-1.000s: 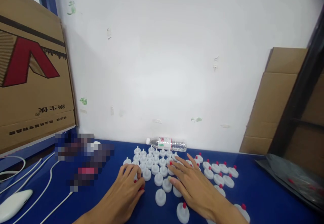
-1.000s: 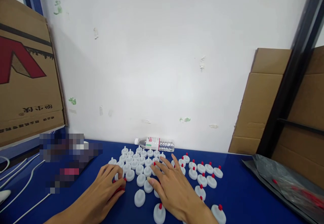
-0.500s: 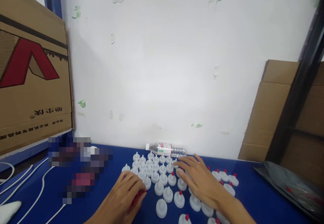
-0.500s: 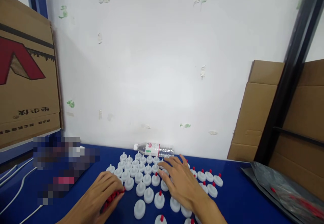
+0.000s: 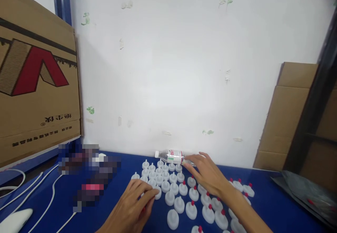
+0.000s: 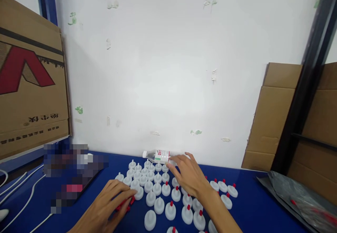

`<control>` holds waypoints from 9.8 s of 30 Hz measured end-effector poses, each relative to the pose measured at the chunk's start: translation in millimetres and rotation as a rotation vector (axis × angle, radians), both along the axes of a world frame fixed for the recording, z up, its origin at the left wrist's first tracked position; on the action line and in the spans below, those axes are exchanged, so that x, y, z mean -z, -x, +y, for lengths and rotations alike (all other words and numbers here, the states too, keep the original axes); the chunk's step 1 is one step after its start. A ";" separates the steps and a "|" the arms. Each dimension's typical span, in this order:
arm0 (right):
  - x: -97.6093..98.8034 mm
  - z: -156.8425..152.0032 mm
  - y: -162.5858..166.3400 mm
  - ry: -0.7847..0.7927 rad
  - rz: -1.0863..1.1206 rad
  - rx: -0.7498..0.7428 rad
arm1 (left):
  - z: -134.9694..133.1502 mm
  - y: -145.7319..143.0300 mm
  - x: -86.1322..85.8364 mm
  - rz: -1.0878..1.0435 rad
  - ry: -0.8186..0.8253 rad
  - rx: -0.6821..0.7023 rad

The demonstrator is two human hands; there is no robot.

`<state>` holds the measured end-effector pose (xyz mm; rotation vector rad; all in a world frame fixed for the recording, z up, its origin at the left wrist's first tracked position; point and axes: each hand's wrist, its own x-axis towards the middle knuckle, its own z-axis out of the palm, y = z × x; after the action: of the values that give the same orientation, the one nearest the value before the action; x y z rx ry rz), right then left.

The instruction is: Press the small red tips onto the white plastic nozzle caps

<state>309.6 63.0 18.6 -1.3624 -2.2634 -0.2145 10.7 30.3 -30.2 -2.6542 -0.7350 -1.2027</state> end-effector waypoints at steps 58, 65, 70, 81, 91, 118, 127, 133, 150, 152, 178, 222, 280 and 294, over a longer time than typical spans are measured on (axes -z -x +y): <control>23.4 -58.1 76.4 -0.490 0.215 -0.439 | -5.1 -5.9 1.9 -0.093 -0.043 0.057; 33.8 -57.4 71.6 -0.362 0.318 -0.473 | -12.4 -6.6 -3.6 -0.166 0.048 0.105; 30.5 -60.1 75.2 -0.355 0.306 -0.511 | -13.2 -6.9 0.9 -0.103 0.085 0.137; 30.3 -61.6 79.1 -0.513 0.107 -0.473 | -9.3 -8.1 8.1 -0.152 0.139 0.099; 31.5 -30.5 28.6 -0.501 0.039 -0.055 | -9.2 -2.7 -2.2 0.123 0.132 -0.157; 14.8 23.7 -4.1 0.040 -0.004 0.308 | 2.7 -5.2 24.9 0.166 0.028 -0.144; 17.0 -4.7 13.8 0.072 -0.038 -0.087 | -5.1 -7.7 -1.7 0.077 -0.131 -0.064; 0.8 -22.5 18.2 -0.204 0.139 -0.058 | 3.1 -4.1 6.2 -0.030 -0.190 -0.057; 16.2 -61.3 76.8 -0.391 0.026 -0.432 | -4.3 -2.5 -0.8 -0.111 -0.067 0.013; 18.0 -61.5 78.2 -0.380 0.012 -0.420 | -5.7 -3.3 -3.9 -0.132 -0.079 0.016; 11.6 -77.0 93.0 -0.554 0.291 -0.555 | -27.4 -5.1 -14.3 -0.326 0.450 0.125; 9.6 -39.3 28.5 0.018 0.041 -0.077 | 1.8 -0.5 28.8 0.286 0.195 -0.289; 25.3 -56.2 59.7 -0.237 0.033 -0.331 | -3.6 0.8 8.3 -0.097 0.089 0.112; 10.3 -67.3 69.3 -0.351 0.191 -0.451 | -9.7 -4.8 -11.6 -0.256 0.090 0.208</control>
<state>240.3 -4.3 8.3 -0.6466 -2.1751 -0.2949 15.5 20.6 -18.6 -2.7357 -0.5695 -1.6224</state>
